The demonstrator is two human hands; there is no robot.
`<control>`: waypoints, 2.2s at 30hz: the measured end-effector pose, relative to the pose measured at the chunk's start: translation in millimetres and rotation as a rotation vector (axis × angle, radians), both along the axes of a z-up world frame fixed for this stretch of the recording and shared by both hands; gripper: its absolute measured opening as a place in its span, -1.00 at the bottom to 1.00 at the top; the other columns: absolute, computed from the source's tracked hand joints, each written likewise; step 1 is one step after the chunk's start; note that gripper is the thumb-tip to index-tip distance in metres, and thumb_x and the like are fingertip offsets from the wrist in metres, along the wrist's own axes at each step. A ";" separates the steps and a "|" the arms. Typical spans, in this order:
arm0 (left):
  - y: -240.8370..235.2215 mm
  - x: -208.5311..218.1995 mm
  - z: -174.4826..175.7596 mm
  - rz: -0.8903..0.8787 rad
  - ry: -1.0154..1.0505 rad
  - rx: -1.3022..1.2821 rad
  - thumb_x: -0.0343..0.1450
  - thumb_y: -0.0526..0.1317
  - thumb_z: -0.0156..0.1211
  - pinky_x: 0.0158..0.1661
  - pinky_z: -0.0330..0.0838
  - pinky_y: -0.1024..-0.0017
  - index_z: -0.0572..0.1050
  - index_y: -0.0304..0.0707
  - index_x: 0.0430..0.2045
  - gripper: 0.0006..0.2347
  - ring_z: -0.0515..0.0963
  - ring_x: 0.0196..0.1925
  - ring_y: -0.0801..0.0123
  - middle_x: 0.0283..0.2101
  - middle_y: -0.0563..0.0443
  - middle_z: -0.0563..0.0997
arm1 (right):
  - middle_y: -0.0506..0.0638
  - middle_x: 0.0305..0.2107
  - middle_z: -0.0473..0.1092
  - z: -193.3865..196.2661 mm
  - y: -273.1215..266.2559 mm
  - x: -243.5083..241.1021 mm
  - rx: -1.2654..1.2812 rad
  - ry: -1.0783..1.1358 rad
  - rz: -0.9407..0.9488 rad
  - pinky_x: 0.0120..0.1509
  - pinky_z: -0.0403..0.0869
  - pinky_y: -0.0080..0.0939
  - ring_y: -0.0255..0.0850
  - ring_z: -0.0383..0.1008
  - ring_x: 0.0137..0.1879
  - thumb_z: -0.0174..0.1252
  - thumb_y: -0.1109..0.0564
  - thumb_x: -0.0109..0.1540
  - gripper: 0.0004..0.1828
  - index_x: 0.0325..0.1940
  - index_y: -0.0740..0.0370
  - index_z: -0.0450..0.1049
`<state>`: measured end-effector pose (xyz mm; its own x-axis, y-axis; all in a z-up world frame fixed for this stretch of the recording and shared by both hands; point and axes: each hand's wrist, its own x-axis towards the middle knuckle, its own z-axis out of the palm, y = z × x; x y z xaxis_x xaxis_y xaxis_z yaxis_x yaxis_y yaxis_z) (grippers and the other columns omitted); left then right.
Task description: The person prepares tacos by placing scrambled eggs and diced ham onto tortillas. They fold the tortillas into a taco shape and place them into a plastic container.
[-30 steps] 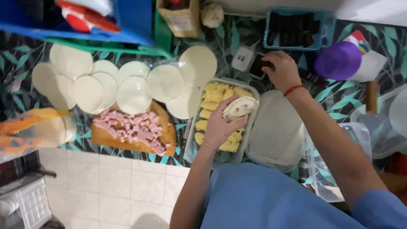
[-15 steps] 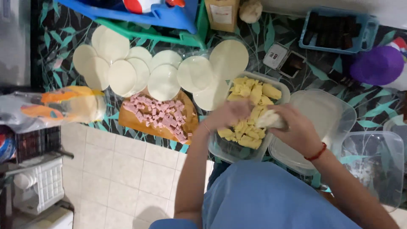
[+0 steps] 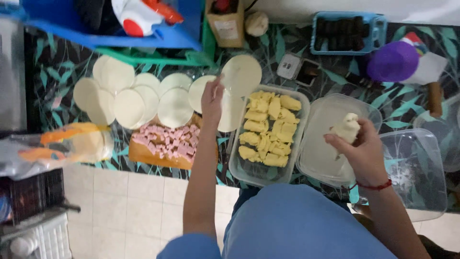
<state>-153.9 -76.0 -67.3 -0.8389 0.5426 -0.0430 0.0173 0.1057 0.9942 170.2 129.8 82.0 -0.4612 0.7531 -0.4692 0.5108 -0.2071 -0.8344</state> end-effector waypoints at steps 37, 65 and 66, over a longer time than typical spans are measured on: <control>58.1 269.0 89.0 -0.436 -0.230 -0.329 0.26 -0.10 0.47 0.43 0.10 -0.05 0.04 -0.17 0.49 -0.12 0.11 0.53 -0.12 0.48 -0.27 0.19 | 0.19 0.08 0.45 -28.5 96.6 27.5 1.075 0.451 0.607 0.12 0.53 0.01 0.14 0.53 0.08 0.33 0.46 0.15 -0.48 0.20 0.32 0.49; -67.5 59.5 34.7 0.017 0.019 -0.737 0.47 0.13 -0.04 -0.16 0.47 0.27 0.62 0.00 -0.23 -0.66 0.66 -0.20 0.19 -0.24 0.00 0.71 | 0.27 0.17 0.40 -73.0 60.0 17.9 1.224 0.042 0.928 0.37 0.45 0.19 0.20 0.43 0.30 0.39 0.23 0.25 -0.58 0.19 0.24 0.51; -71.1 25.3 20.3 0.174 0.101 -0.747 0.47 0.19 -0.01 -0.14 0.47 0.17 0.60 -0.16 -0.41 -0.58 0.66 -0.19 0.02 -0.30 -0.10 0.70 | 0.36 0.15 0.37 -59.3 49.0 15.1 1.137 0.136 0.808 0.35 0.44 0.24 0.27 0.42 0.26 0.36 0.29 0.33 -0.61 0.23 0.35 0.50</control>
<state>-128.5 -147.1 -47.0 -0.9289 0.2595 -0.2643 0.0258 0.7572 0.6527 185.4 178.8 22.7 -0.9361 0.1941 0.2932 0.0655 0.9155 -0.3969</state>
